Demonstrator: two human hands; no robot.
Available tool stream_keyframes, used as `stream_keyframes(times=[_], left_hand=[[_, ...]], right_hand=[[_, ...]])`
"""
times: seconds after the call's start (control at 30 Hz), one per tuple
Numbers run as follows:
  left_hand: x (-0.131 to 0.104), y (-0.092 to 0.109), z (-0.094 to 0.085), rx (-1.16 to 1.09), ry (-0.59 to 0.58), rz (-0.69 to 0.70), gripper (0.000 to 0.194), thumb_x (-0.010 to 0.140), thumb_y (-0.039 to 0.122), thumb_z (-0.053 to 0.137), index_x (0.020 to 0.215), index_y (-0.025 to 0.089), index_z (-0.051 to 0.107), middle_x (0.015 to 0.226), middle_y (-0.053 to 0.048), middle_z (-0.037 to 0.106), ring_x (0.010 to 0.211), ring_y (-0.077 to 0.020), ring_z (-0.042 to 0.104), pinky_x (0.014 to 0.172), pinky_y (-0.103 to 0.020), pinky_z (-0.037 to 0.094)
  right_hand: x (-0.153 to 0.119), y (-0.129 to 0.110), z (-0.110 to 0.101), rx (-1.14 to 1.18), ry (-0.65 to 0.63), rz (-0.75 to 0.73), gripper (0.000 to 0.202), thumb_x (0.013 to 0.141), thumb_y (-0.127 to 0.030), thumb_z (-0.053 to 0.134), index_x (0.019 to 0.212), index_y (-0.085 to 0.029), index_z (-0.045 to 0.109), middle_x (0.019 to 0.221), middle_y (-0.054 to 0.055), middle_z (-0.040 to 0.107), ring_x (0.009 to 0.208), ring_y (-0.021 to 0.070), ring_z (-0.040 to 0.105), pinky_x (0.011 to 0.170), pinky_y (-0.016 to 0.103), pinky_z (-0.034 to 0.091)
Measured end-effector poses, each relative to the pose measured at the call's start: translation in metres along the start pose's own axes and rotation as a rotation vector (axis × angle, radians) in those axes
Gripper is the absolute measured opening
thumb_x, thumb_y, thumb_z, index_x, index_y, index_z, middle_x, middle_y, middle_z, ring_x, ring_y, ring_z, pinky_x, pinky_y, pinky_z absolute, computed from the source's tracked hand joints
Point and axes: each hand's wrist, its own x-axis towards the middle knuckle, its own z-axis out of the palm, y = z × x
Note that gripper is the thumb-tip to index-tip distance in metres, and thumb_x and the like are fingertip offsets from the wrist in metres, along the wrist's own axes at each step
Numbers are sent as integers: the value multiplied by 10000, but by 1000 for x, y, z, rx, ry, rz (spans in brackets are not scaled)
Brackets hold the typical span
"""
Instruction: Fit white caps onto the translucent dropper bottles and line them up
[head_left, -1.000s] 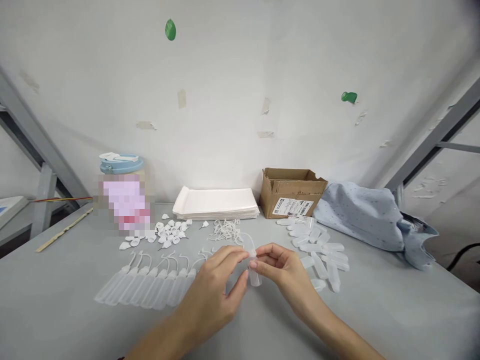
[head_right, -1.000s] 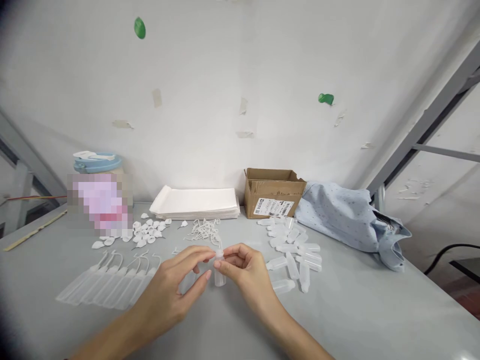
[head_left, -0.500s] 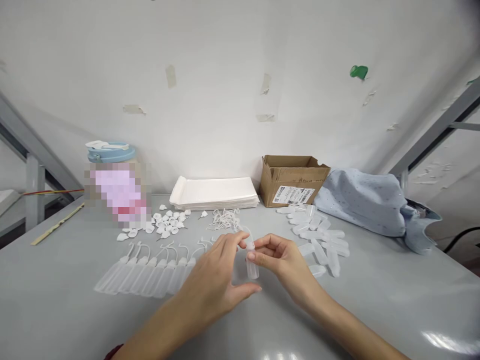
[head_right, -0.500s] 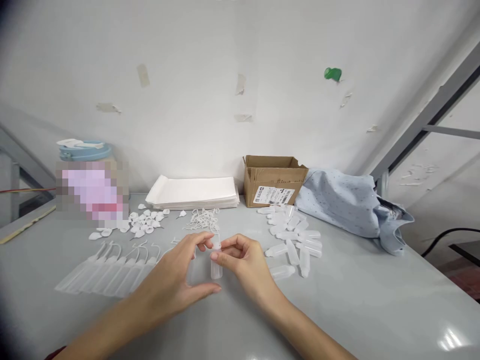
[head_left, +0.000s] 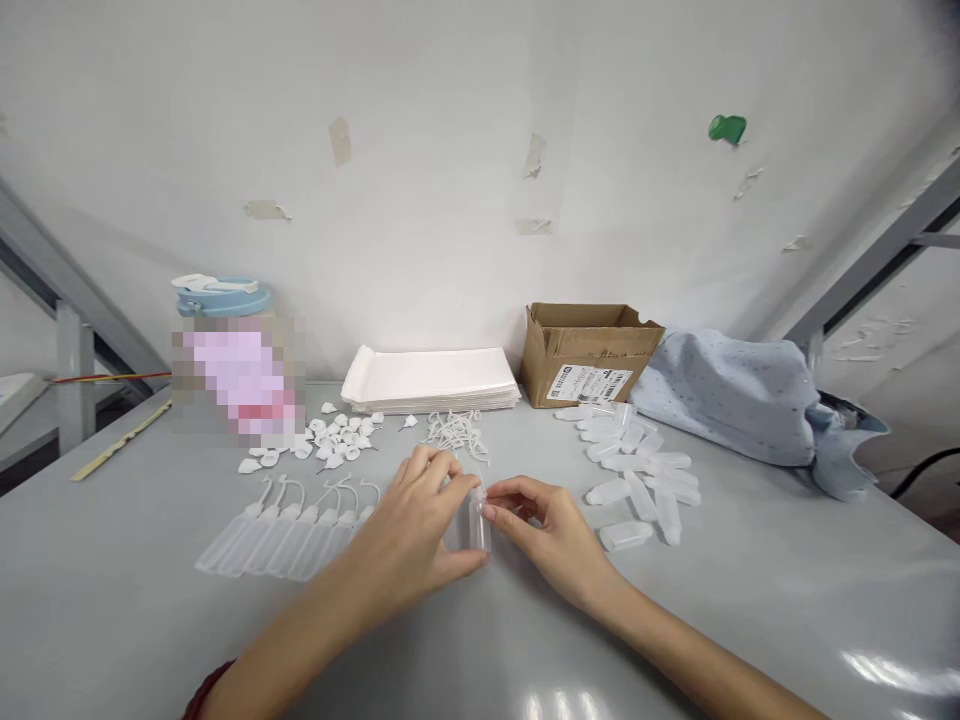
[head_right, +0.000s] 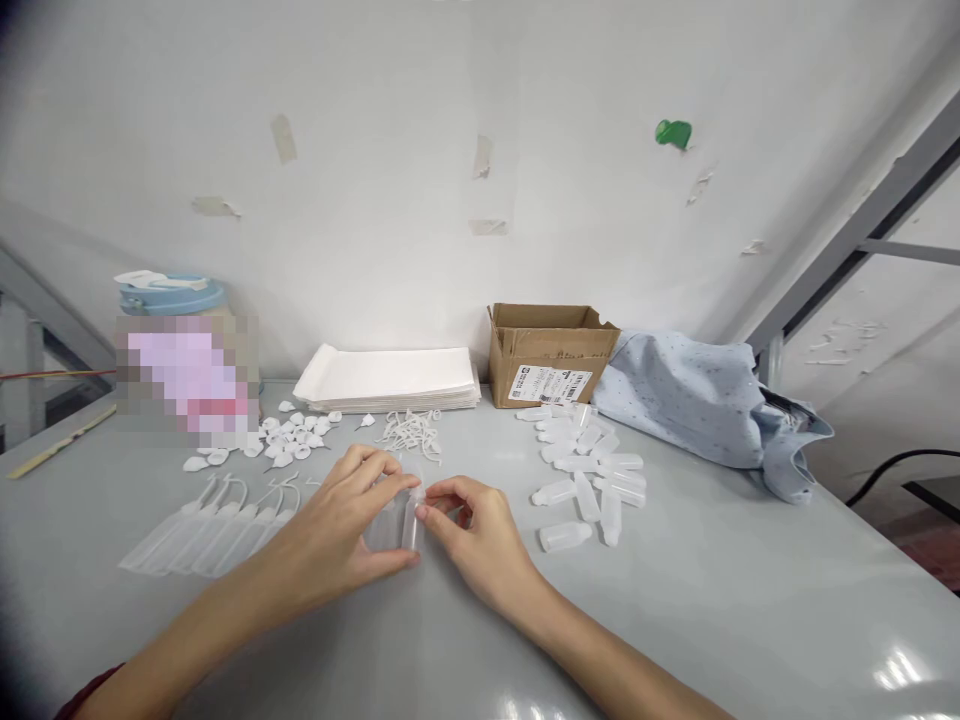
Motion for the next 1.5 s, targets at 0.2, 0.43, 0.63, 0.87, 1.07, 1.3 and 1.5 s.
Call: stream_keyframes(times=[0.2,0.43,0.63,0.87,1.07,1.3,1.5], left_hand=[[-1,-9,6,33,-3,1,378,682,289,719,1029,202,599,956,-51,528,954,-268,429,822,-431,424],[1,-7,3,30,-116,-42,346,711,297,702,1024,172,618,939,-67,532,952,-275,432,819,-432,401],[2,-8,1,46,-123,-50,282,727,278,670,983,168,631,917,-65,527,944,-272,433,814,-423,397],[1,-10,2,54,-129,-55,256,727,308,663,944,177,626,893,-54,512,923,-267,434,794,-417,397],[-1,-11,1,78,-108,-28,258,729,305,661,947,174,618,889,-50,520,922,-267,432,792,-412,394],[-2,-10,-2,74,-119,-23,245,724,279,660,939,176,606,896,-49,512,916,-259,422,786,-403,391],[-3,-12,-2,67,-121,-17,309,695,358,709,930,184,609,910,-45,522,915,-258,428,778,-393,387]], right_hand=[[0,2,2,-217,-30,-152,142,799,-206,592,911,-192,680,885,45,670,755,170,592,637,285,446],[2,7,5,-293,-59,-256,179,791,-143,584,951,-184,655,970,66,663,847,189,592,722,310,466],[1,8,6,-337,-47,-214,178,802,-161,587,972,-170,641,908,61,664,826,192,587,712,313,460],[2,7,7,-350,-70,-245,190,821,-158,578,1003,-173,632,945,71,657,882,204,577,776,337,461],[2,7,7,-363,-83,-280,162,846,-186,567,993,-181,634,943,71,658,888,208,571,799,349,460],[1,7,8,-365,-96,-274,182,799,-143,616,980,-163,629,921,70,652,877,213,562,792,352,459],[2,10,8,-365,-90,-283,166,822,-162,596,984,-182,623,921,64,650,877,209,564,785,351,460]])
